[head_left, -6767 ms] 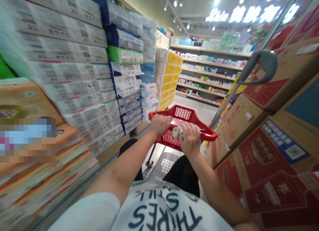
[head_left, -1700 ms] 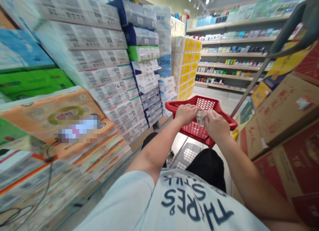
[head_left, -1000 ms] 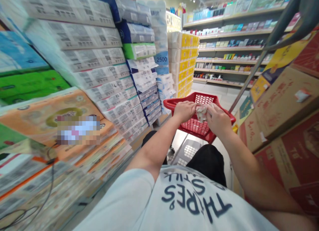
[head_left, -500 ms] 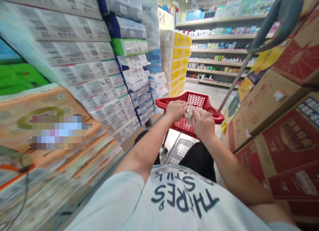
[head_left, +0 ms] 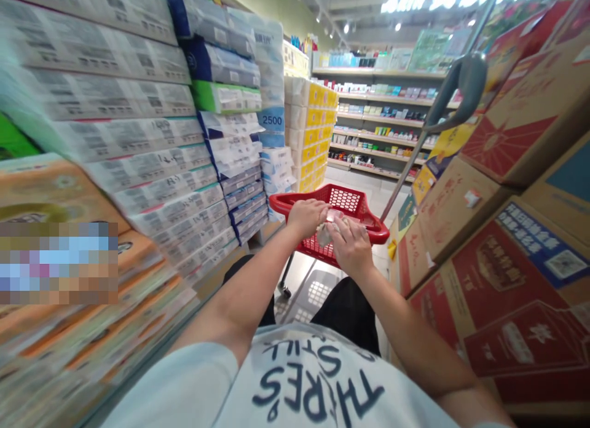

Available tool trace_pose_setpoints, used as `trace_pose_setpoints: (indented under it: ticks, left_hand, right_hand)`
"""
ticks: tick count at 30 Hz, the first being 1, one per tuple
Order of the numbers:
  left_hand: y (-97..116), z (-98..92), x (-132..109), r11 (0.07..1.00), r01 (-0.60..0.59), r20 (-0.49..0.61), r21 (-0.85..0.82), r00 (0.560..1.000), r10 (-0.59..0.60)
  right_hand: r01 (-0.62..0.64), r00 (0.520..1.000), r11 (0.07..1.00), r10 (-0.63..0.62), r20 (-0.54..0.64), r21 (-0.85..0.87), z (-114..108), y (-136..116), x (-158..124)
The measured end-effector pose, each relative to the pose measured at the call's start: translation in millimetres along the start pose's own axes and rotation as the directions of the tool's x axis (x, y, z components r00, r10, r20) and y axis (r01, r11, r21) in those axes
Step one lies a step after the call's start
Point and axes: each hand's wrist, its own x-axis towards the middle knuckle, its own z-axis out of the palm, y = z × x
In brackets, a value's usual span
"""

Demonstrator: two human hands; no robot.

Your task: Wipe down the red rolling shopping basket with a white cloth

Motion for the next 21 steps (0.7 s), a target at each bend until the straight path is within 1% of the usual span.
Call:
trace_pose_setpoints:
  ticks: [1, 2, 4, 6, 7, 8, 11, 12, 13, 14, 16, 17, 18, 19, 21]
  left_hand:
    - [-0.6, -0.3, -0.1, 1.0, 0.0, 0.006, -0.001, 1.0, 0.0]
    - [-0.9, -0.7, -0.1, 1.0, -0.001, 0.014, -0.003, 1.0, 0.001]
    - [-0.7, -1.4, 0.2, 1.0, 0.001, 0.028, -0.013, 1.0, -0.001]
    - [0.4, -1.5, 0.6, 1.0, 0.003, 0.036, -0.021, 0.999, -0.002]
    - [1.0, -1.3, 0.8, 1.0, 0.002, 0.038, -0.022, 0.999, -0.001]
    - [1.4, -1.1, 1.0, 1.0, 0.006, 0.035, -0.022, 0.999, -0.005]
    - [2.2, -0.7, 1.2, 0.999, 0.036, 0.013, -0.022, 0.999, -0.035]
    - [2.6, -0.9, 1.3, 0.999, 0.043, 0.007, -0.029, 0.999, -0.043]
    - [3.2, -1.3, 1.5, 0.998, 0.052, 0.002, -0.036, 0.999, -0.052]
    - [4.0, -2.0, 1.7, 0.997, 0.059, -0.002, -0.045, 0.998, -0.059]
    - [5.2, -3.7, 2.1, 0.996, 0.067, -0.007, -0.06, 0.998, -0.068]
    - [4.9, -4.8, 2.3, 0.995, 0.075, -0.008, -0.066, 0.997, -0.075]
    - [3.4, -5.9, 2.4, 0.994, 0.079, -0.004, -0.072, 0.997, -0.079]
    - [0.2, -7.1, 2.4, 0.994, 0.074, 0.008, -0.08, 0.997, -0.073]
    - [-11.2, -9.5, 2.5, 0.992, 0.056, 0.047, -0.109, 0.998, -0.051]
  right_hand:
    - [0.018, 1.0, 1.0, -0.018, 0.002, 0.012, -0.1, 2.9, -0.5]
    - [0.001, 1.0, 1.0, -0.001, 0.012, 0.022, -1.1, 5.9, 1.0]
    - [-0.112, 0.993, 0.993, 0.111, 0.045, 0.023, -3.6, 9.8, 7.7]
    - [-0.233, 0.97, 0.972, 0.233, 0.065, -0.008, -4.9, 9.5, 13.3]
    - [-0.254, 0.965, 0.967, 0.255, 0.062, -0.025, -4.9, 8.1, 14.2]
    - [-0.242, 0.969, 0.97, 0.243, 0.053, -0.035, -4.9, 6.7, 13.7]
    - [-0.108, 0.993, 0.994, 0.109, 0.038, -0.016, -8.5, 7.0, 9.8]
    - [-0.105, 0.993, 0.994, 0.105, 0.057, -0.007, -11.6, 9.6, 9.9]
    - [-0.147, 0.985, 0.989, 0.147, 0.095, -0.007, -15.7, 13.1, 11.5]
    - [-0.224, 0.963, 0.974, 0.224, 0.148, -0.022, -20.2, 17.0, 14.3]
    - [-0.387, 0.882, 0.917, 0.398, 0.253, -0.095, -28.4, 23.4, 21.9]
    - [-0.428, 0.847, 0.894, 0.448, 0.285, -0.134, -31.3, 24.6, 25.3]
    - [-0.434, 0.833, 0.886, 0.463, 0.302, -0.162, -33.0, 24.0, 27.7]
    - [-0.415, 0.84, 0.893, 0.449, 0.304, -0.174, -33.5, 21.7, 28.9]
    - [-0.348, 0.879, 0.922, 0.384, 0.284, -0.169, -31.9, 13.3, 28.3]
